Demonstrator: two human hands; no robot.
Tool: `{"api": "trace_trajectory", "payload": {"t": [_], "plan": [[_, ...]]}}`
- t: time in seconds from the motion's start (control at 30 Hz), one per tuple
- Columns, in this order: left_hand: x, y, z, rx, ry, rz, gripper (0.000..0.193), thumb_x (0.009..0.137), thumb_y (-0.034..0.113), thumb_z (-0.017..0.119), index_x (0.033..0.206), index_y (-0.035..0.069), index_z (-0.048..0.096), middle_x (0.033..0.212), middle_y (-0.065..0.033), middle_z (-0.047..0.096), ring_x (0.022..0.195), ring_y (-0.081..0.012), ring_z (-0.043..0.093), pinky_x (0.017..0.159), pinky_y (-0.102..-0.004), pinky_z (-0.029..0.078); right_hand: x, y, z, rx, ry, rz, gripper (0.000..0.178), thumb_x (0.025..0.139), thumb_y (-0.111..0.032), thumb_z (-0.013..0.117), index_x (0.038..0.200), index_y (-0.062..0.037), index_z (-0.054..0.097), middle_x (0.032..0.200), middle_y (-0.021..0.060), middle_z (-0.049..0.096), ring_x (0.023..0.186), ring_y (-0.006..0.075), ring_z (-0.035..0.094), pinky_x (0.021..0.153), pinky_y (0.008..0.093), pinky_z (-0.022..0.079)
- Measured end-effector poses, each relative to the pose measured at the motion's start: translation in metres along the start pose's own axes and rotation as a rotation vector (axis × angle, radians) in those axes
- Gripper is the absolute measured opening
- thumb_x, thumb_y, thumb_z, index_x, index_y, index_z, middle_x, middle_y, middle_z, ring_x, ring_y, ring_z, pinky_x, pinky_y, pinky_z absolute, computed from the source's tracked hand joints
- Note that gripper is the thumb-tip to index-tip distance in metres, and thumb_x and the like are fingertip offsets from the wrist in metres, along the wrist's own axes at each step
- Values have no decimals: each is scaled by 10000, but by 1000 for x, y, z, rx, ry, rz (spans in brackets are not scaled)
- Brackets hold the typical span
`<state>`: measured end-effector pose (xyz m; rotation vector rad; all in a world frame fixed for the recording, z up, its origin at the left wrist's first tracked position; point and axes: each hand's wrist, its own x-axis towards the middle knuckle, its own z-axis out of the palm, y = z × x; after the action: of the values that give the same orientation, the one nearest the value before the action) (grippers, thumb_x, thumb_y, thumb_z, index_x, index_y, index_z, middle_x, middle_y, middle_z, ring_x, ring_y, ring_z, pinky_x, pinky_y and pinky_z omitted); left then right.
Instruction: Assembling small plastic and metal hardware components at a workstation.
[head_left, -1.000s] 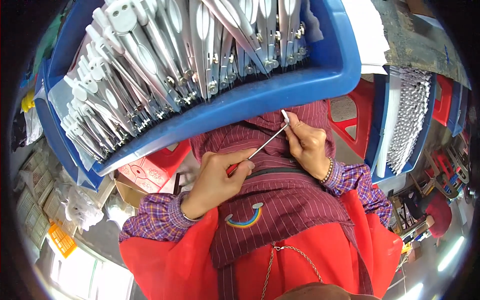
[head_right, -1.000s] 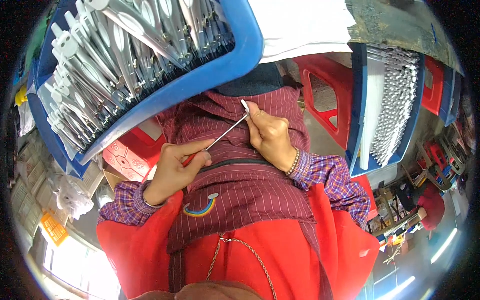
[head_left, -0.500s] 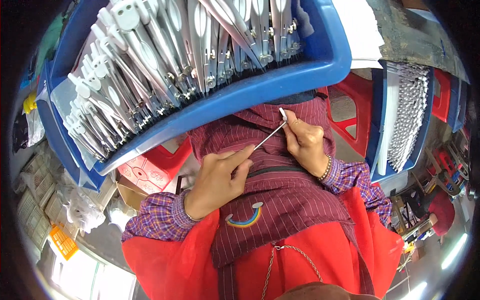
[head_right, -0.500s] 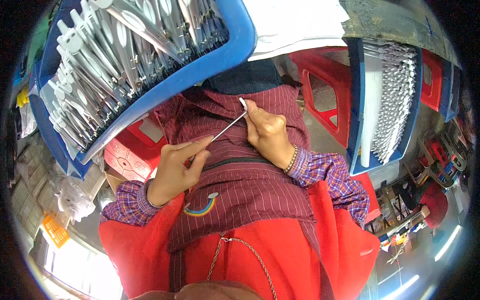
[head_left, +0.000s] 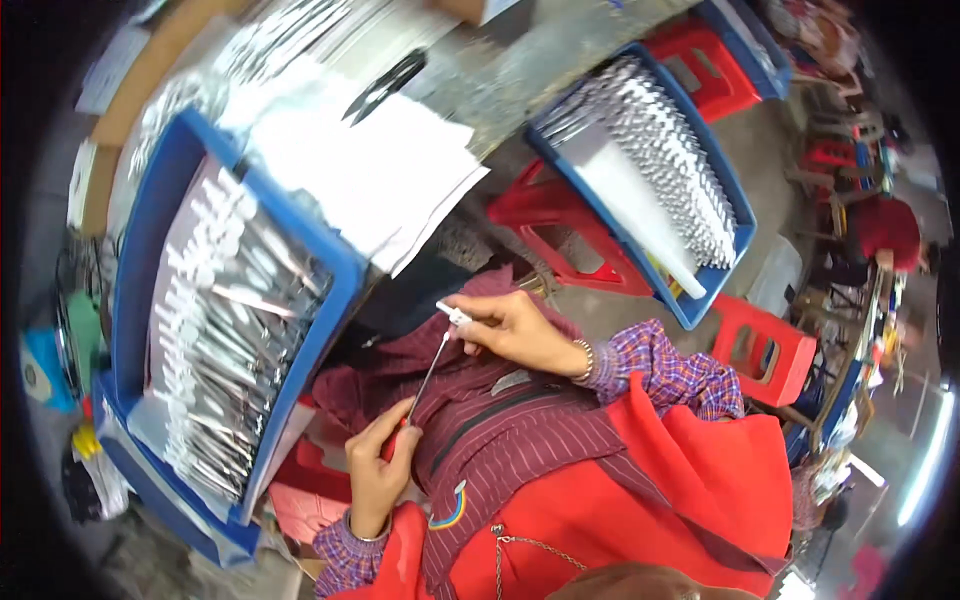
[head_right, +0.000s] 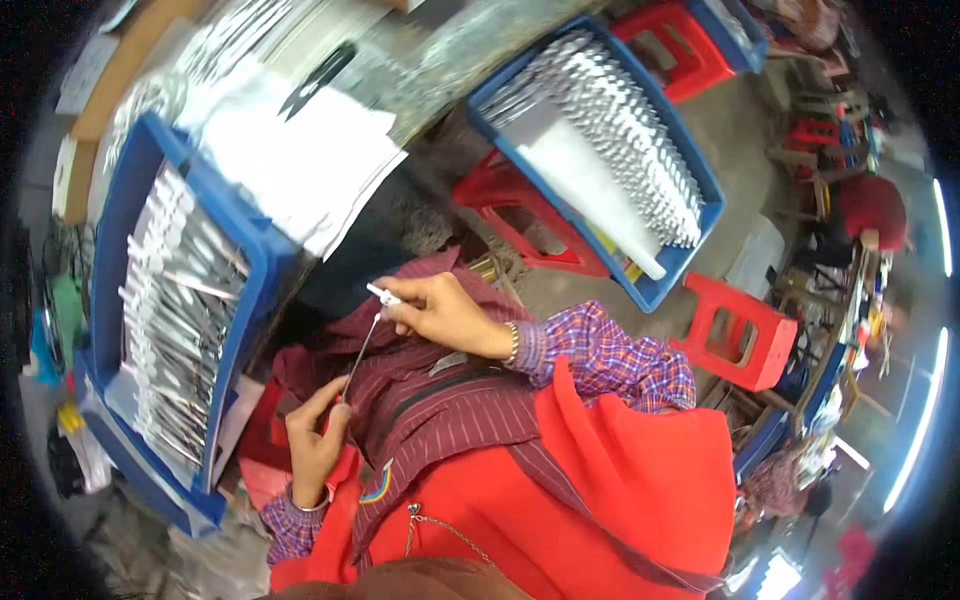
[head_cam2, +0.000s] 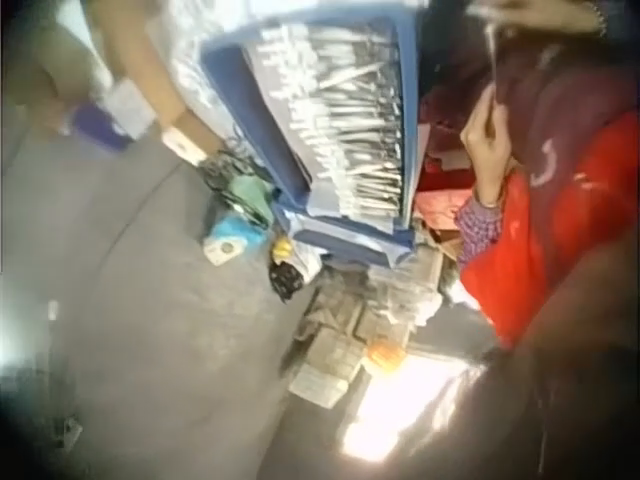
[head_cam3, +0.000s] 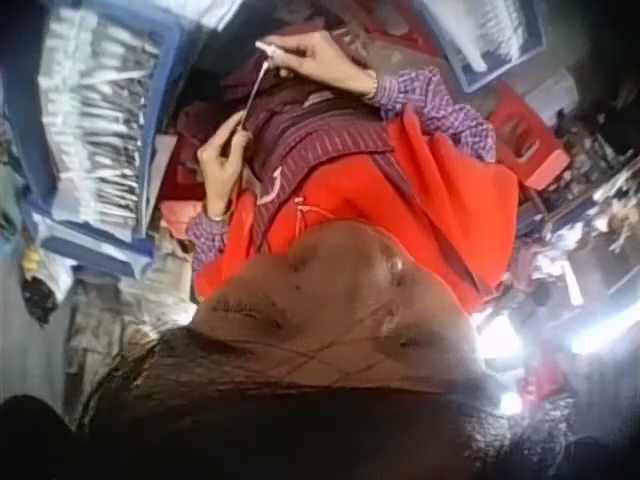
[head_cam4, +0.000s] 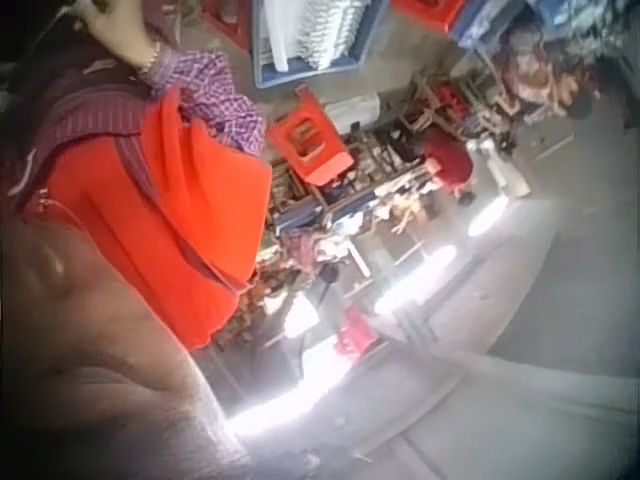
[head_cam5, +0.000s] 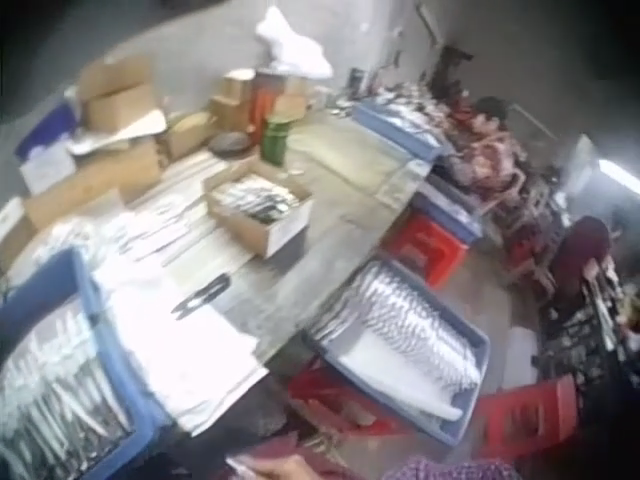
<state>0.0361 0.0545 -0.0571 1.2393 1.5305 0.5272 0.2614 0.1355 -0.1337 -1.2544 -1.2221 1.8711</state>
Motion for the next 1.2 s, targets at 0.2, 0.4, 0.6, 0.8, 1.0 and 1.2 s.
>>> {"api": "trace_trajectory", "payload": {"t": [0.2, 0.4, 0.6, 0.8, 1.0, 1.2], "plan": [[-4, -10, 14, -11, -145, -23, 281, 794, 51, 620, 1063, -25, 642, 897, -170, 681, 817, -193, 666, 737, -283, 497, -3, -54, -114, 173, 254, 146, 474, 850, -2, 575, 1314, -29, 486, 947, 56, 622, 779, 121, 617, 714, 234, 504], [-6, -17, 24, 32, -195, -17, 293, 803, 67, 623, 1087, -7, 638, 938, -196, 671, 852, -259, 675, 748, -306, 504, 33, -4, -221, 444, 422, 233, 296, 877, -59, 585, 1109, 119, 538, 1023, 156, 569, 864, 194, 594, 780, 302, 580], [-5, -18, 24, 35, -184, 7, 297, 803, 69, 624, 1089, -8, 636, 954, -208, 665, 873, -291, 670, 749, -319, 503, 76, 15, -244, 531, 552, 299, 193, 890, -19, 505, 1027, 115, 483, 993, 170, 540, 857, 235, 597, 807, 359, 586], [-1, -21, 26, 3, -198, -25, 297, 799, 69, 627, 1086, -8, 637, 948, -210, 663, 860, -287, 672, 746, -317, 503, 104, 29, -245, 349, 747, 329, 171, 871, -74, 544, 995, 43, 536, 931, 117, 577, 762, 236, 602, 707, 360, 574], [5, -23, 27, -28, -181, 3, 294, 801, 75, 629, 1084, -7, 634, 892, -196, 659, 811, -286, 669, 709, -323, 499, 112, 33, -246, 300, 823, 198, 147, 846, -36, 553, 966, 44, 583, 912, 119, 628, 740, 243, 641, 593, 337, 572], [-1, -34, 25, -38, -127, 31, 297, 815, 129, 635, 1086, 8, 634, 908, -191, 659, 822, -324, 658, 708, -346, 503, 123, 47, -252, 171, 700, 248, 105, 862, -76, 538, 771, -23, 535, 699, 94, 585, 583, 199, 614, 474, 297, 518]]}}
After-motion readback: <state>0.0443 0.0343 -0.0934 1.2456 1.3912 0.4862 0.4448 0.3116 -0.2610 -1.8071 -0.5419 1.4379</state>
